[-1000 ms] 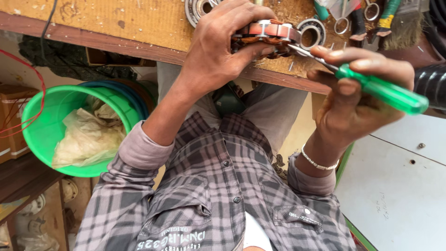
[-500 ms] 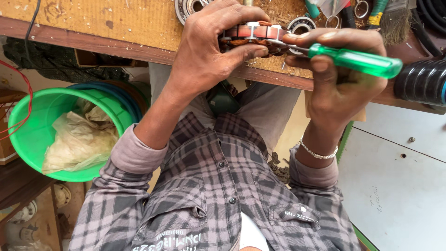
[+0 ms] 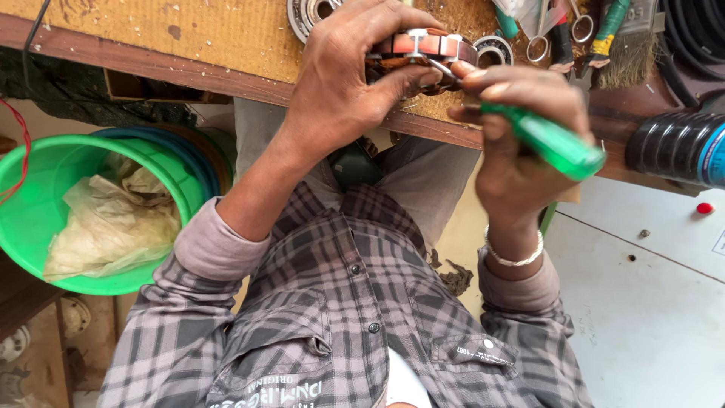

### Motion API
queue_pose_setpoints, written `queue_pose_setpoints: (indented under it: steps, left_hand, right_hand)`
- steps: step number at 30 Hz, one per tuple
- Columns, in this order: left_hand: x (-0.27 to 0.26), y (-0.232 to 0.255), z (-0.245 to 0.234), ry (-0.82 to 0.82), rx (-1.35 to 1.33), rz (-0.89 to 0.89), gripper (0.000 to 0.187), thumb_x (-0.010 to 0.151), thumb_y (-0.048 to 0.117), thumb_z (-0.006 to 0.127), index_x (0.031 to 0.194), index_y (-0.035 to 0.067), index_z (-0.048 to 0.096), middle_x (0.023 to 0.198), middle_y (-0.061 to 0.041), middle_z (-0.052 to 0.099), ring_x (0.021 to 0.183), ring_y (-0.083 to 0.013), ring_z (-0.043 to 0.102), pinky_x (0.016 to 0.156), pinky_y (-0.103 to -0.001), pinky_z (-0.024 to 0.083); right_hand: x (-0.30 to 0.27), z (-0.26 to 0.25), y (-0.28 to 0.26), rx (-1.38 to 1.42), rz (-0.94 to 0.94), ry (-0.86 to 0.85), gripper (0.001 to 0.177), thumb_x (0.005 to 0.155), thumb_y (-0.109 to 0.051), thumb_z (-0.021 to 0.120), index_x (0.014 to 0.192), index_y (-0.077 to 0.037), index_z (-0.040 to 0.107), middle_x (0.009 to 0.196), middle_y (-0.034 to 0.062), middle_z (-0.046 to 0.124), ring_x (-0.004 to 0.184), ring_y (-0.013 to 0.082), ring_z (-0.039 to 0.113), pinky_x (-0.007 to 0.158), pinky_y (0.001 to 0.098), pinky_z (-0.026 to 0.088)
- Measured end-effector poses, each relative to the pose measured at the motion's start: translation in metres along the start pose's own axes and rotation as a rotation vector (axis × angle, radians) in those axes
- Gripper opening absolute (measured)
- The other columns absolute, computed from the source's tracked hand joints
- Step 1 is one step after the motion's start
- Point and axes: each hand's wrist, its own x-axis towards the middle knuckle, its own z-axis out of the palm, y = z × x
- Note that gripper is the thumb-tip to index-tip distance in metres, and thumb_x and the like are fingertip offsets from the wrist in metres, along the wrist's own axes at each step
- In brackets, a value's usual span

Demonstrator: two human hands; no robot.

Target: The person works on a motor stator at a cluttered workbench. They first connect red wires to the stator windings, then use a green screwdriver to adjust and secure the internal components.

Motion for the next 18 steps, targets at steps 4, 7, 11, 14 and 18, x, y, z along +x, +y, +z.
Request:
queue_pose_setpoints:
  steps: [4,7,11,14,18]
  left_hand:
    - [-0.003,-0.002,0.001,0.014,-0.025,0.011,0.035,0.091,0.010,0.089,0.121,0.007,0.069,0.117,-0.005,0.071,0.112,-0.0255,0.068,0.100,-0.039,0.053]
    - [-0.004,0.000,0.000,-0.007,-0.029,-0.013,0.039,0.095,0.017,0.094,0.124,0.008,0.070,0.110,-0.006,0.069,0.108,-0.0251,0.068,0.096,-0.039,0.053]
    - [-0.004,-0.005,0.000,0.012,-0.051,-0.036,0.035,0.094,0.015,0.091,0.122,0.008,0.070,0.108,-0.006,0.071,0.102,-0.0246,0.069,0.092,-0.036,0.053]
    - [-0.005,-0.010,0.003,0.038,-0.025,-0.080,0.036,0.094,0.016,0.088,0.125,0.009,0.071,0.109,-0.006,0.073,0.099,-0.0238,0.070,0.091,-0.037,0.053]
    - [-0.001,-0.007,-0.003,0.066,-0.083,-0.017,0.035,0.096,0.018,0.086,0.124,0.009,0.068,0.109,-0.007,0.071,0.099,-0.0234,0.070,0.089,-0.036,0.054]
  right_hand:
    - [-0.001,0.002,0.001,-0.086,-0.040,-0.009,0.028,0.111,-0.023,0.065,0.118,0.003,0.056,0.111,0.0221,0.067,0.100,0.0268,0.076,0.080,0.0345,0.072]
    - [0.010,-0.007,0.007,0.022,-0.056,0.005,0.033,0.109,-0.026,0.065,0.116,0.003,0.052,0.111,0.0196,0.068,0.104,0.0276,0.077,0.077,0.0338,0.071]
    - [0.005,-0.004,0.014,0.047,-0.050,0.023,0.033,0.111,-0.027,0.065,0.118,0.002,0.050,0.115,0.0201,0.066,0.108,0.0278,0.075,0.080,0.0340,0.071]
    - [-0.005,-0.003,0.017,-0.055,-0.084,-0.023,0.030,0.113,-0.025,0.065,0.120,0.002,0.054,0.115,0.0239,0.066,0.109,0.0304,0.075,0.081,0.0362,0.071]
    - [-0.006,-0.007,0.026,0.060,-0.079,-0.026,0.032,0.110,-0.027,0.067,0.119,0.001,0.055,0.113,0.0254,0.068,0.104,0.0322,0.076,0.078,0.0376,0.070]
